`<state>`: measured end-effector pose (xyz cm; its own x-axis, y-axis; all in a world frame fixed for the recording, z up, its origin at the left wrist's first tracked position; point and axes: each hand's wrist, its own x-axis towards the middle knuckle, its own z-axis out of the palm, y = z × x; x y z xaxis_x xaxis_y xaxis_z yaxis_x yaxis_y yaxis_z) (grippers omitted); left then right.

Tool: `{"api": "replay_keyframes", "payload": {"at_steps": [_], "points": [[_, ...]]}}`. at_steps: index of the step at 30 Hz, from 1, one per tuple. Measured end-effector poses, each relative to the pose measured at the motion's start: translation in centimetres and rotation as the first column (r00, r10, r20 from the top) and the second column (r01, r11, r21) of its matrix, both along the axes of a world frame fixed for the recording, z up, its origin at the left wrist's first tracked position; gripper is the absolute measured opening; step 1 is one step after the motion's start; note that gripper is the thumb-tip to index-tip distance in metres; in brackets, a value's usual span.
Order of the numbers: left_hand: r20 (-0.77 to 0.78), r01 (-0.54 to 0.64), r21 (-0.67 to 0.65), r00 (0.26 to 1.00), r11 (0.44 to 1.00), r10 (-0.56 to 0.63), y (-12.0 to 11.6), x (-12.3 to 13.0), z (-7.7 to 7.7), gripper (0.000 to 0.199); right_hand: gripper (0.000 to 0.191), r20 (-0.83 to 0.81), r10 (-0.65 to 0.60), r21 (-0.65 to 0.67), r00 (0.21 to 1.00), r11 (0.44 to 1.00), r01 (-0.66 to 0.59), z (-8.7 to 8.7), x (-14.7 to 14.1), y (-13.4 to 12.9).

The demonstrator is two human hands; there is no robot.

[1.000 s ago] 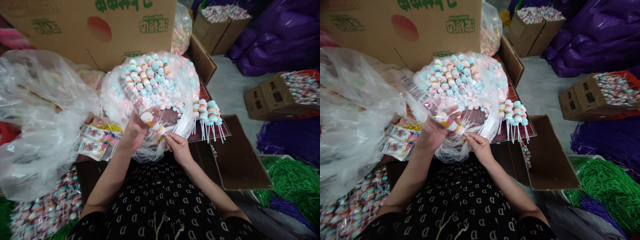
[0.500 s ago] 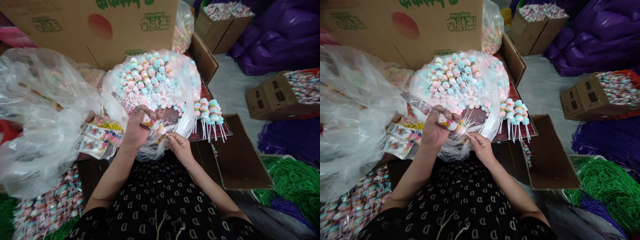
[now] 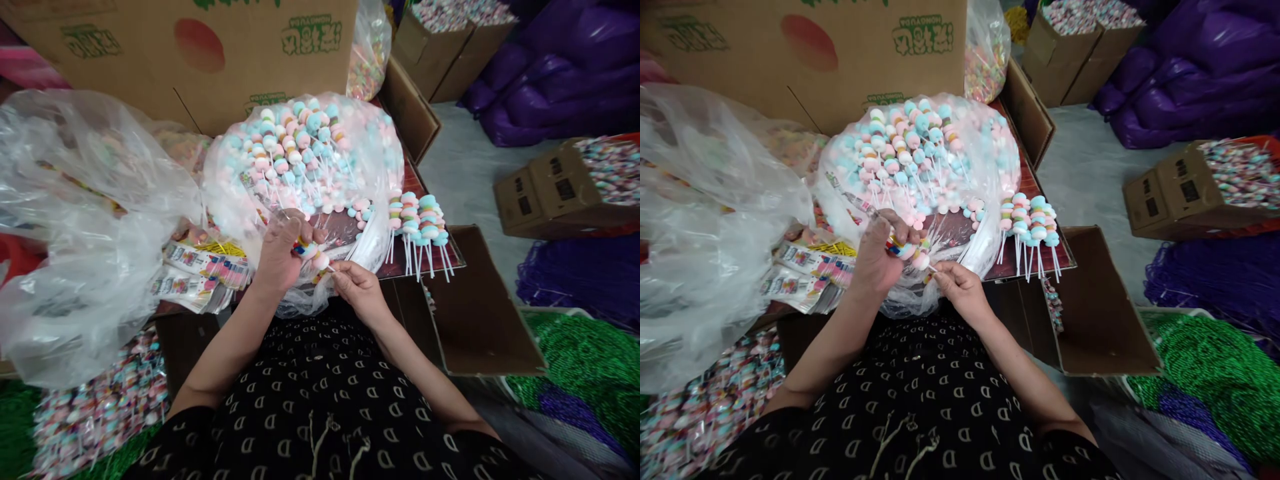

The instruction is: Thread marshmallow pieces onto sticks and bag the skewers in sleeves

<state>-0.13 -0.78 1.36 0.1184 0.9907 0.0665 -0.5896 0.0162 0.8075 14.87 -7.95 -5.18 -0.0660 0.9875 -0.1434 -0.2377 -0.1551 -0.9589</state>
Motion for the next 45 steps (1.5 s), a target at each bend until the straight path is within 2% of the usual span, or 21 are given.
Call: {"api": "replay_keyframes", "payload": {"at_steps": [2, 5, 8, 10, 12, 14, 17, 19, 21, 24, 26, 28, 32, 35, 38, 41, 43, 45], "points": [[0.017, 0.02, -0.026, 1.0, 0.999, -0.02, -0.3, 0.5, -0.1, 0.037, 0.047, 0.016, -0.08, 0.04, 0.997, 0.996, 0.08, -0.1, -0.8, -0.2], [0.012, 0.077, -0.053, 0.997, 0.996, -0.077, -0.8, 0.4, -0.2, 0.038, 0.047, -0.014, -0.11, 0.043, 0.994, 0.993, 0.11, -0.6, -1.3, -0.2], [-0.006, 0.156, -0.031, 0.988, 0.987, -0.156, -0.6, -0.7, -0.3, 0.057, 0.047, -0.074, -0.104, 0.02, 0.992, 0.994, 0.105, -1.3, -1.1, 0.2], [-0.007, 0.151, -0.03, 0.988, 0.988, -0.151, -0.4, -1.4, -0.2, 0.065, 0.047, -0.061, -0.097, 0.03, 0.993, 0.995, 0.099, -1.5, -0.8, 0.4], [0.0, 0.121, -0.047, 0.993, 0.992, -0.121, -0.1, -1.6, -0.1, 0.055, 0.045, 0.011, -0.091, 0.061, 0.996, 0.994, 0.09, -1.5, -0.6, 0.5], [0.011, 0.105, -0.055, 0.994, 0.993, -0.105, -0.1, -1.2, 0.0, 0.04, 0.041, 0.14, -0.123, 0.146, 0.982, 0.984, 0.102, -1.4, -0.6, 0.3], [0.008, 0.115, -0.053, 0.993, 0.992, -0.114, -0.5, 0.0, -0.3, 0.032, 0.031, 0.366, -0.252, 0.349, 0.896, 0.93, 0.118, -1.0, -0.7, 0.0], [-0.015, 0.136, -0.074, 0.99, 0.988, -0.138, -1.0, 0.6, -0.8, 0.033, 0.028, 0.439, -0.318, 0.425, 0.84, 0.898, 0.118, -0.9, -0.8, -0.1], [-0.021, 0.157, -0.107, 0.987, 0.982, -0.16, -1.4, 0.7, -1.3, 0.033, 0.028, 0.428, -0.32, 0.405, 0.845, 0.904, 0.136, -1.0, -0.8, 0.0], [0.012, 0.196, -0.126, 0.98, 0.972, -0.196, -1.5, -0.2, -1.7, 0.043, 0.033, 0.308, -0.247, 0.279, 0.919, 0.947, 0.161, -1.3, -0.8, 0.1], [0.044, 0.177, -0.111, 0.984, 0.978, -0.173, -1.1, -1.2, -1.5, 0.059, 0.037, 0.24, -0.202, 0.22, 0.95, 0.964, 0.149, -1.6, -0.7, 0.2], [0.068, 0.093, -0.094, 0.994, 0.991, -0.087, -0.5, -2.1, -1.2, 0.065, 0.039, 0.221, -0.18, 0.212, 0.958, 0.968, 0.133, -1.8, -0.6, 0.2], [0.056, -0.074, -0.082, 0.995, 0.994, 0.079, 0.3, -2.3, -0.5, 0.038, 0.039, 0.285, -0.158, 0.265, 0.945, 0.961, 0.081, -1.9, -0.5, 0.0], [0.047, -0.103, -0.092, 0.993, 0.99, 0.108, 0.3, -1.6, -0.3, 0.024, 0.037, 0.429, -0.21, 0.407, 0.878, 0.913, 0.02, -1.8, -0.4, -0.1], [0.044, -0.092, -0.116, 0.994, 0.989, 0.097, 0.1, -1.2, -0.5, 0.023, 0.035, 0.582, -0.331, 0.555, 0.743, 0.83, -0.064, -1.9, 0.1, -0.2], [0.019, -0.069, -0.131, 0.997, 0.989, 0.072, -0.1, -1.3, -0.8, 0.024, 0.038, 0.674, -0.376, 0.569, 0.636, 0.813, -0.122, -1.8, 0.7, -0.1], [0.003, -0.035, -0.124, 0.999, 0.992, 0.035, -0.3, -1.3, -1.1, 0.026, 0.042, 0.668, -0.322, 0.521, 0.671, 0.846, -0.113, -1.6, 0.7, -0.1], [0.01, 0.009, -0.111, 1.0, 0.994, -0.008, -0.6, -1.2, -1.3, 0.026, 0.048, 0.575, -0.164, 0.396, 0.801, 0.913, -0.097, -1.3, 0.4, -0.1]]}}
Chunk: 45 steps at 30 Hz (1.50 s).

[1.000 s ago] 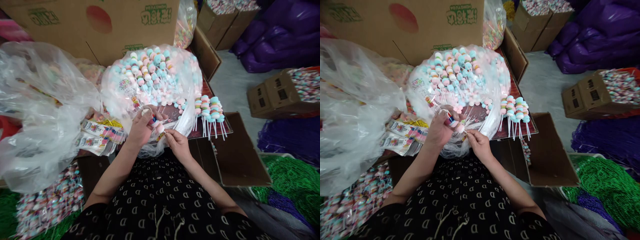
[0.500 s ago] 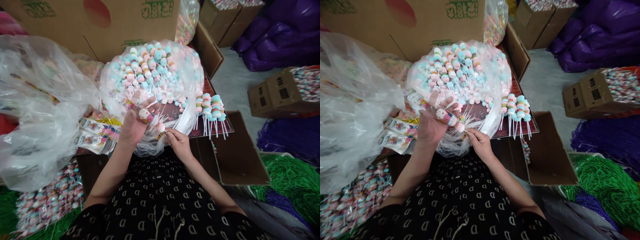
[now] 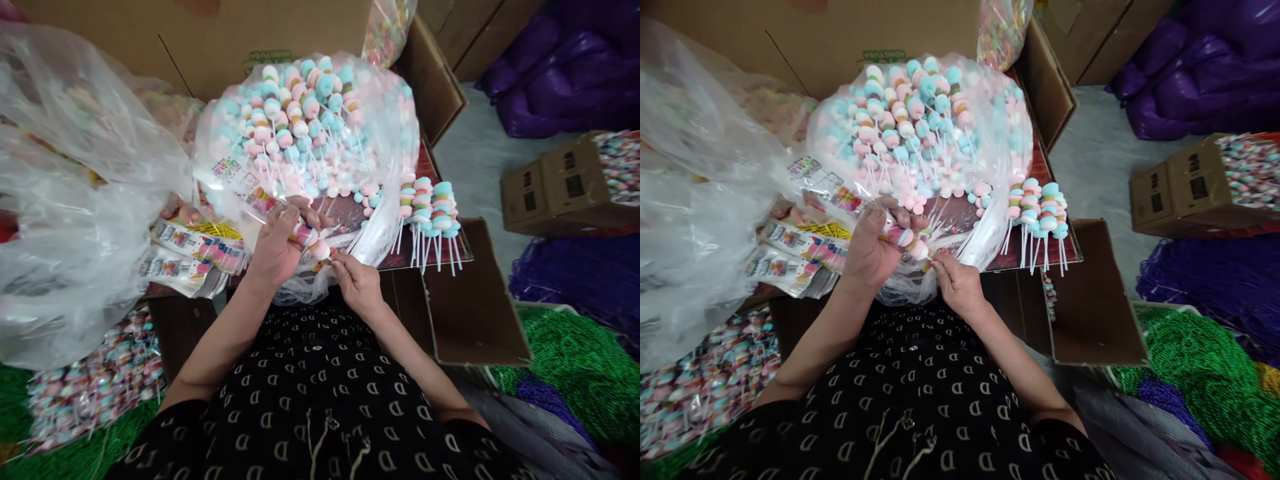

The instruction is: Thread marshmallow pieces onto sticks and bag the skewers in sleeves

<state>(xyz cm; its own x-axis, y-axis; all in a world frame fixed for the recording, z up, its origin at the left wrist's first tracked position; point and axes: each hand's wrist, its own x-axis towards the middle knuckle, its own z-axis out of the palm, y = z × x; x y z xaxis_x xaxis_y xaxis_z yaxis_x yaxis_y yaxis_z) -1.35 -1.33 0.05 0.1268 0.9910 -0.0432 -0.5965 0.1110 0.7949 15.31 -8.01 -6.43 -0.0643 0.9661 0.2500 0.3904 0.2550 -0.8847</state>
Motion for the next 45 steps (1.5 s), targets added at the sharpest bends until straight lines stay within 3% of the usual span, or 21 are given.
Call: {"api": "replay_keyframes", "payload": {"at_steps": [3, 6, 11, 15, 18, 21, 24, 28, 36, 41, 45], "points": [[0.01, 0.06, 0.003, 0.998, 0.998, -0.06, -0.3, 0.1, -0.2, 0.025, 0.054, -0.373, 0.087, -0.299, 0.924, 0.931, -0.208, 0.7, -0.7, -0.1], [-0.005, 0.047, -0.006, 0.999, 0.999, -0.047, 0.0, -0.1, -0.2, 0.024, 0.053, -0.526, 0.034, -0.37, 0.85, 0.891, -0.264, 1.1, -1.1, -0.1], [-0.032, -0.036, -0.023, 0.999, 0.999, 0.036, 0.5, 0.0, -0.3, 0.023, 0.036, -0.286, 0.018, -0.226, 0.958, 0.97, -0.086, 1.2, -0.7, -0.3], [-0.052, 0.056, -0.037, 0.997, 0.998, -0.057, -0.1, 0.4, -0.6, 0.025, 0.028, -0.24, -0.084, -0.151, 0.967, 0.987, 0.049, 0.5, -1.3, -0.2], [-0.05, 0.125, -0.007, 0.991, 0.992, -0.125, -0.1, -0.2, -0.3, 0.046, 0.03, -0.358, -0.109, -0.228, 0.927, 0.973, 0.027, 0.0, -1.6, 0.2], [-0.019, 0.062, 0.022, 0.998, 0.998, -0.061, 0.5, -1.4, 0.4, 0.069, 0.028, -0.387, -0.11, -0.232, 0.916, 0.973, 0.019, -0.1, -1.1, 0.4], [0.021, -0.034, 0.003, 0.999, 0.999, 0.034, 1.4, -2.2, 1.2, 0.054, 0.024, -0.318, -0.096, -0.156, 0.943, 0.987, 0.048, 0.0, -0.4, 0.4], [0.066, -0.051, -0.014, 0.997, 0.999, 0.052, 2.0, -2.1, 1.3, 0.028, 0.023, -0.134, -0.097, 0.02, 0.986, 0.995, 0.101, 0.3, 0.3, 0.3], [0.09, -0.042, -0.07, 0.995, 0.997, 0.048, 2.2, -1.7, 0.9, 0.031, 0.028, 0.215, -0.103, 0.377, 0.971, 0.926, 0.015, 0.1, 1.1, 0.6], [0.077, -0.049, -0.064, 0.996, 0.997, 0.054, 2.0, -1.4, 0.8, 0.03, 0.031, 0.326, -0.08, 0.352, 0.942, 0.935, -0.043, 0.1, 1.0, 1.2], [0.078, -0.045, -0.033, 0.996, 0.998, 0.047, 2.0, -1.3, 0.6, 0.033, 0.034, 0.296, 0.017, 0.285, 0.955, 0.953, -0.105, 0.8, -0.2, 1.5]]}}
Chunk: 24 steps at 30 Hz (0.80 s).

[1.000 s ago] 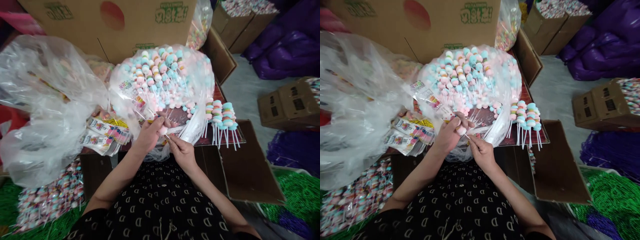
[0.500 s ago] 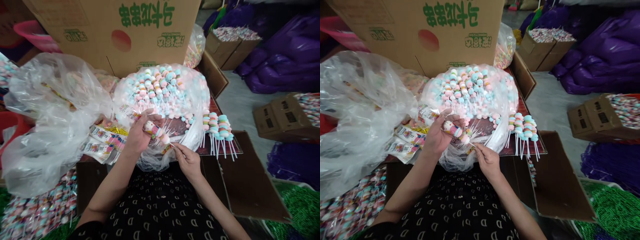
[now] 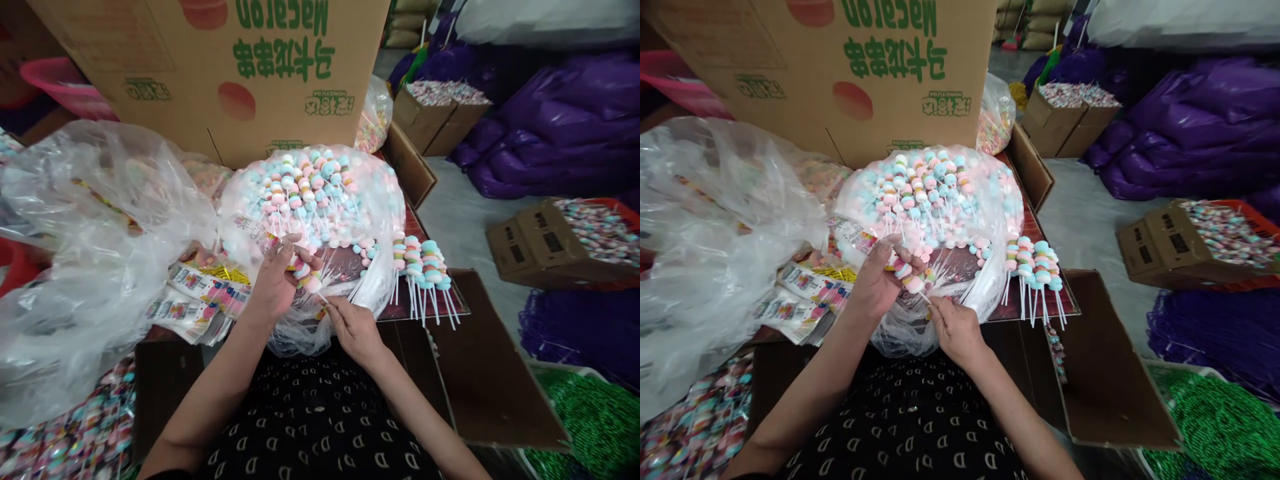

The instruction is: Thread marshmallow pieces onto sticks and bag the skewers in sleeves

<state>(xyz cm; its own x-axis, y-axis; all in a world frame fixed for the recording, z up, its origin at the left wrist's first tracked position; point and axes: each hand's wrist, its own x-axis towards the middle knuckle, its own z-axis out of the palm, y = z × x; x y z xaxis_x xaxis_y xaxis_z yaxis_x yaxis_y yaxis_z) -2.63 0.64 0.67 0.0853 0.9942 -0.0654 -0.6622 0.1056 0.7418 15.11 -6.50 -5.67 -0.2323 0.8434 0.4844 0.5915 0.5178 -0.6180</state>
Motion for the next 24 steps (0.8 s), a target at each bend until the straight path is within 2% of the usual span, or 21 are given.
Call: {"api": "replay_keyframes", "payload": {"at_steps": [5, 8, 13, 15, 18, 21, 24], "points": [[0.006, 0.015, 0.004, 1.0, 1.0, -0.016, 0.0, 0.1, -0.3, 0.037, 0.033, -0.209, 0.032, -0.181, 0.977, 0.981, -0.071, 1.1, -1.6, 0.3], [0.004, 0.01, 0.0, 1.0, 1.0, -0.01, -0.1, 0.0, -0.4, 0.038, 0.031, -0.269, 0.026, -0.253, 0.963, 0.963, -0.097, 1.6, -2.1, 0.7], [0.002, 0.074, 0.022, 0.997, 0.997, -0.074, -0.1, -0.4, -0.2, 0.062, 0.029, -0.299, 0.026, -0.284, 0.954, 0.952, -0.114, 1.8, -2.1, 1.1], [0.012, 0.031, 0.012, 0.999, 0.999, -0.032, 0.0, -0.6, 0.0, 0.056, 0.028, -0.265, -0.015, -0.278, 0.964, 0.959, -0.062, 1.6, -1.9, 0.9], [-0.012, -0.064, -0.025, 0.998, 0.998, 0.064, 0.2, -0.6, -0.2, 0.029, 0.028, -0.177, -0.064, -0.243, 0.982, 0.97, 0.02, 1.2, -1.7, 0.6], [-0.042, -0.076, -0.037, 0.996, 0.996, 0.075, 0.2, -0.2, -0.9, 0.025, 0.03, -0.132, -0.089, -0.192, 0.987, 0.979, 0.063, 0.7, -2.0, 0.5], [-0.066, -0.052, -0.053, 0.997, 0.997, 0.048, -0.3, 0.2, -1.6, 0.025, 0.03, -0.123, -0.103, -0.233, 0.987, 0.97, 0.072, 0.3, -2.4, 0.5]]}}
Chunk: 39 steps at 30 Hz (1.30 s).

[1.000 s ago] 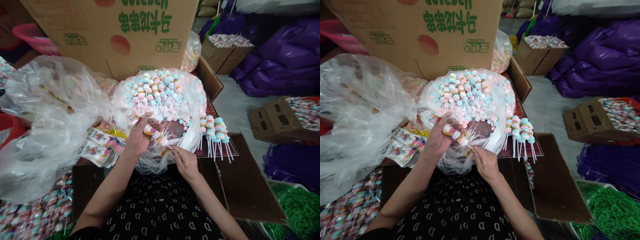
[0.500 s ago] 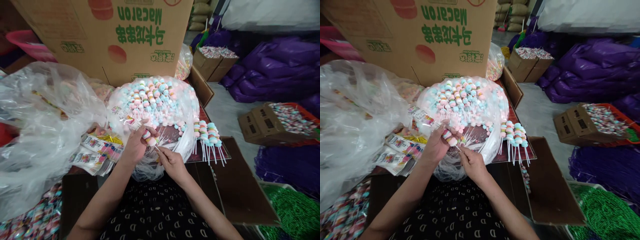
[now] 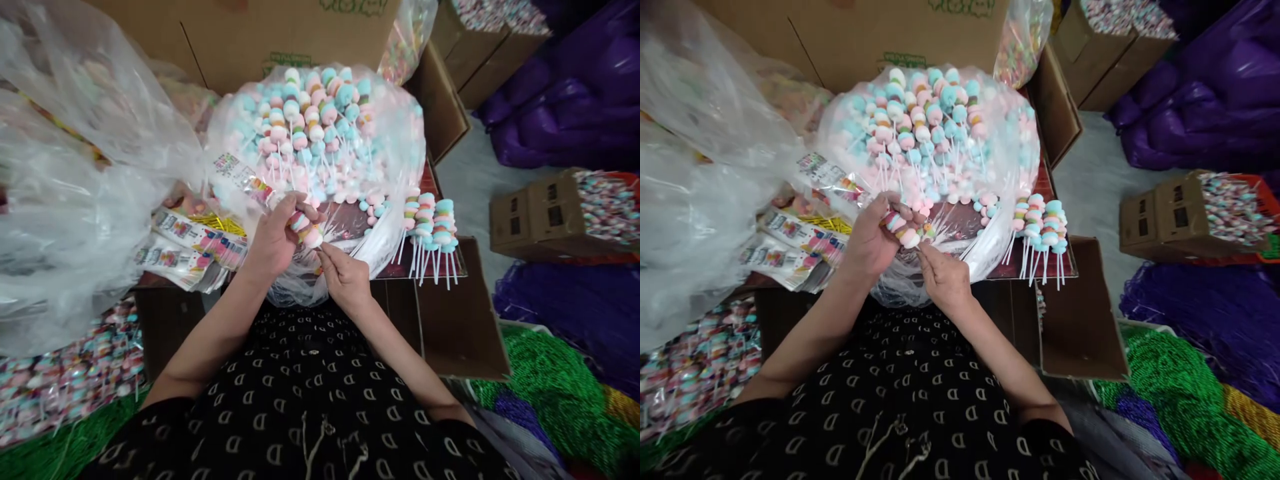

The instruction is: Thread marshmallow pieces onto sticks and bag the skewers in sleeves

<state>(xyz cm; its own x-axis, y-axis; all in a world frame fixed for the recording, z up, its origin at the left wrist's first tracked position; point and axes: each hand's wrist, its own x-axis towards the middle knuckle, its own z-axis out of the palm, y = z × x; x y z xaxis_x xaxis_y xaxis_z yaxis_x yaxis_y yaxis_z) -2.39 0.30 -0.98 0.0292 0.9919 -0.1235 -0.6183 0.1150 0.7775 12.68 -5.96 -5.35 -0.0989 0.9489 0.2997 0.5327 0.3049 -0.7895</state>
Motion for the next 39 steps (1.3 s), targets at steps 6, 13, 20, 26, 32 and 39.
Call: {"api": "replay_keyframes", "payload": {"at_steps": [6, 13, 20, 26, 32, 39], "points": [[-0.017, 0.097, 0.029, 0.995, 0.995, -0.096, -0.2, -0.5, 0.3, 0.033, 0.03, -0.137, 0.012, -0.066, 0.99, 0.998, -0.021, -0.2, 0.1, 0.3], [-0.035, 0.046, -0.023, 0.998, 0.999, -0.047, 0.7, -0.6, 0.3, 0.034, 0.029, -0.174, 0.038, -0.093, 0.984, 0.994, -0.055, -0.1, 0.5, 0.2], [0.038, -0.116, 0.014, 0.993, 0.993, 0.116, 1.5, -1.7, 1.0, 0.028, 0.03, -0.163, 0.053, -0.106, 0.985, 0.992, -0.071, 0.3, 1.3, 0.6], [-0.036, -0.345, -0.018, 0.938, 0.938, 0.344, 2.6, -3.6, -0.3, 0.011, 0.026, -0.176, 0.009, -0.077, 0.984, 0.997, -0.023, 0.2, 2.5, 0.7], [-0.024, -0.343, -0.055, 0.939, 0.938, 0.342, 2.7, -4.1, -1.3, 0.021, 0.031, -0.56, -0.246, -0.309, 0.791, 0.948, 0.077, 0.6, 3.2, 1.3], [0.047, -0.249, -0.082, 0.966, 0.965, 0.254, 0.6, -0.5, -1.9, 0.022, 0.05, -0.761, -0.239, -0.413, 0.603, 0.896, -0.166, 2.5, -0.6, 2.9]]}}
